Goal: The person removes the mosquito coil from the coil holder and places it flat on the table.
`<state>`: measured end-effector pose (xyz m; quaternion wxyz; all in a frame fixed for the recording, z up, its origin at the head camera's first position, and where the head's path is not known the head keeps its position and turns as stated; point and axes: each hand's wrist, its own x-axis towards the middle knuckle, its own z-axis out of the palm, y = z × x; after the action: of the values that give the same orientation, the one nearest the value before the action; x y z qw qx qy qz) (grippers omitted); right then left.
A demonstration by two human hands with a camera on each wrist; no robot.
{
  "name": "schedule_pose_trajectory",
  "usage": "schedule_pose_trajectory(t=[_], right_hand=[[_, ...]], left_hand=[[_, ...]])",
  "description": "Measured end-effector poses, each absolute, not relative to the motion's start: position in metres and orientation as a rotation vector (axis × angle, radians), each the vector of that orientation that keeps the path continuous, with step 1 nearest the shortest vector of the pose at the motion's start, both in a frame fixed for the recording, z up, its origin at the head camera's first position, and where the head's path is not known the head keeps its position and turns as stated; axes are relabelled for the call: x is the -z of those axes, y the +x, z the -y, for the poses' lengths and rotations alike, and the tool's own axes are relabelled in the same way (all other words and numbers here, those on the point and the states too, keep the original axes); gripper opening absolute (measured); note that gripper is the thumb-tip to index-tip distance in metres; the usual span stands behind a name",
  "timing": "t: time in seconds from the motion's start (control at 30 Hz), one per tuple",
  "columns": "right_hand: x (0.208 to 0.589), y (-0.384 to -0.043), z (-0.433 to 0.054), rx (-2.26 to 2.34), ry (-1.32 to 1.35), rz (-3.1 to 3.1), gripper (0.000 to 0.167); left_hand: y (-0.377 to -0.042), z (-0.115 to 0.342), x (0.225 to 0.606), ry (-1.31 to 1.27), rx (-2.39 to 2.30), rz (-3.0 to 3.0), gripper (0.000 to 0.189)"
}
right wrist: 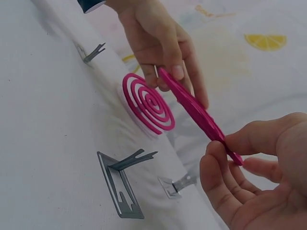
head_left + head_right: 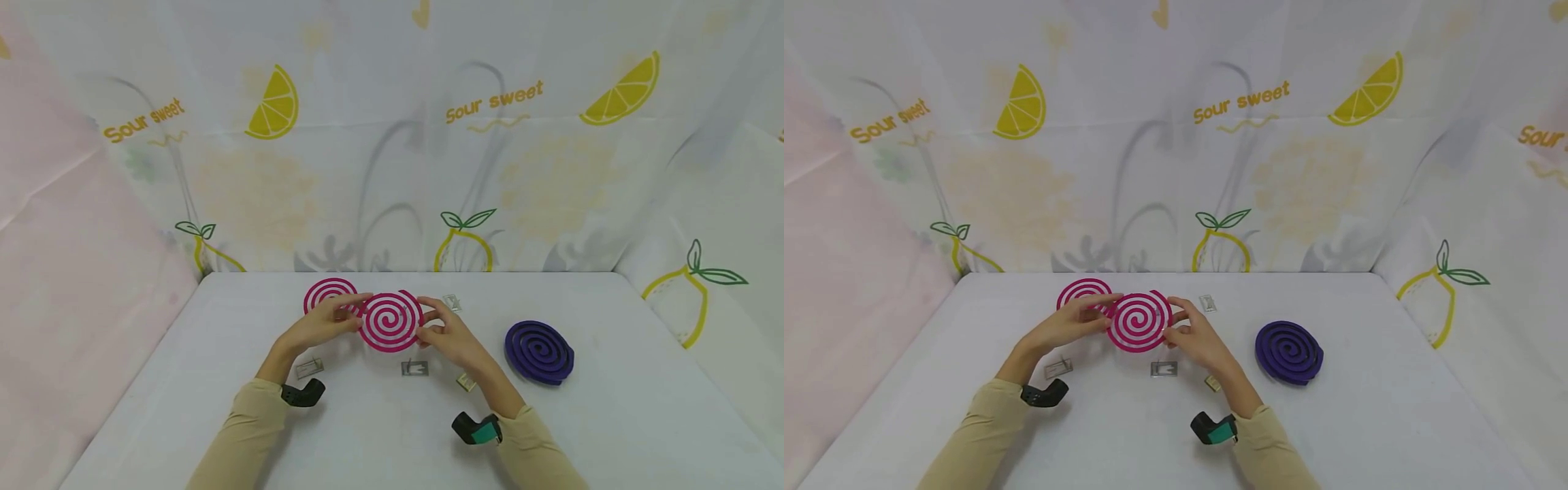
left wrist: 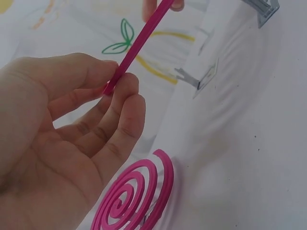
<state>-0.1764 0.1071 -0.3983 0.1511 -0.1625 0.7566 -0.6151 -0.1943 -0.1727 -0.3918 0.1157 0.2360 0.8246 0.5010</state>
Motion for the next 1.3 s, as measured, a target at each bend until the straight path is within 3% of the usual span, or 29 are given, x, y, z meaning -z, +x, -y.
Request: schedule_pose_trajectory(t=[1.3], right_hand=[[0.394,-0.182,-0.140,1.822,-0.452,-2.259,0.054]], left_hand=[[-0.199,0.135,0.390,0.593,-1.492,-2.425,0.048]])
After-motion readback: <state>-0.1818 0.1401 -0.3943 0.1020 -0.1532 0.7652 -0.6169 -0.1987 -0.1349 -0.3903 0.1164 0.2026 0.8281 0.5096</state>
